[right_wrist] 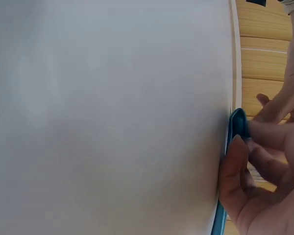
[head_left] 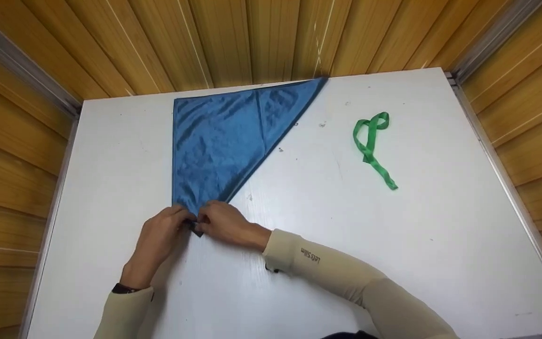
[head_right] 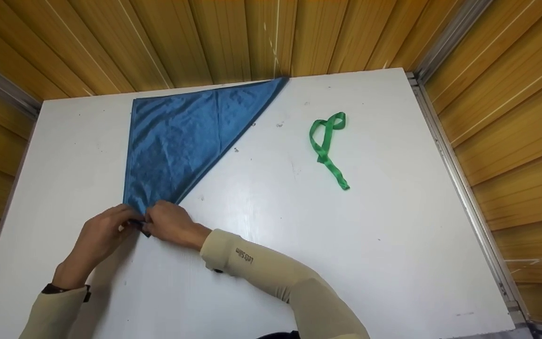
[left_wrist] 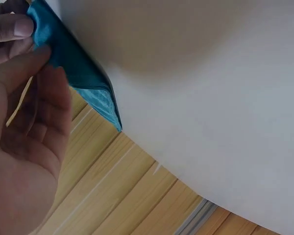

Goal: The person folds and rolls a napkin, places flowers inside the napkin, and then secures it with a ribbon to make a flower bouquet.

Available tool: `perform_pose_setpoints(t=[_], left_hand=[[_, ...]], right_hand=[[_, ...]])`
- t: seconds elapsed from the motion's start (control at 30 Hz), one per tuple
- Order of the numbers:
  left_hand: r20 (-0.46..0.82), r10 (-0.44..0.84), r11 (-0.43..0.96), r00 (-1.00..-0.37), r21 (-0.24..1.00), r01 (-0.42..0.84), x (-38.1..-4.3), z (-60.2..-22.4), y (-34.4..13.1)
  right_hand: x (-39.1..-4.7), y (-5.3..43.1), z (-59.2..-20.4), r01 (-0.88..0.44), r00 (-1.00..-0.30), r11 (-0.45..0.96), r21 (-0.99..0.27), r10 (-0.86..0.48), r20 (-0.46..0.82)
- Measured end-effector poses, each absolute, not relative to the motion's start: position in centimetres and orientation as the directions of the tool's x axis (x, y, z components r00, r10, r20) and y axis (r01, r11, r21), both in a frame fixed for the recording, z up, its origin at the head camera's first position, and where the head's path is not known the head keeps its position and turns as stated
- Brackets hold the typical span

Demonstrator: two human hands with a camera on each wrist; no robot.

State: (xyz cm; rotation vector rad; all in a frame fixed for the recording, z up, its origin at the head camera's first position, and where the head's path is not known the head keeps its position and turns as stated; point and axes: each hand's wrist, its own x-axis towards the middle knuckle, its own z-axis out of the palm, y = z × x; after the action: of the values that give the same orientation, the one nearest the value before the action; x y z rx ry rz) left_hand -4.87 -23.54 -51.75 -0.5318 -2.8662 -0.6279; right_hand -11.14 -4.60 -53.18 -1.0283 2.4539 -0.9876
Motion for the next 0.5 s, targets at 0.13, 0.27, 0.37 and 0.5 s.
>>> perform_pose_setpoints(t=[0.13, 0.27, 0.37, 0.5], left_hand=[[0.155, 0.342, 0.860, -0.927, 0.347, 0.375, -5.2, -51.5, -23.5], [0.118, 0.367, 0.858, -0.923, 0.341, 0.384, -5.9, -51.2, -23.5], [0.106, 0.367, 0.851, -0.924, 0.363, 0.380, -6.3, -51.1, -23.5], [0.110, 0.351, 0.831, -0.930, 0.421, 0.364, -6.5, -51.2, -23.8]], right_hand=[[-11.3, -4.6, -53.3, -0.446, -0.734, 0.514, -0.733, -0.678, -0.028], [-11.1, -4.5, -53.1, -0.494, -0.720, 0.539, -0.681, -0.693, -0.026], [-10.9, -4.4, -52.8, -0.542, -0.696, 0.553, -0.633, -0.717, -0.031], [-10.9, -4.2, -52.6, -0.551, -0.690, 0.567, -0.613, -0.722, -0.048]])
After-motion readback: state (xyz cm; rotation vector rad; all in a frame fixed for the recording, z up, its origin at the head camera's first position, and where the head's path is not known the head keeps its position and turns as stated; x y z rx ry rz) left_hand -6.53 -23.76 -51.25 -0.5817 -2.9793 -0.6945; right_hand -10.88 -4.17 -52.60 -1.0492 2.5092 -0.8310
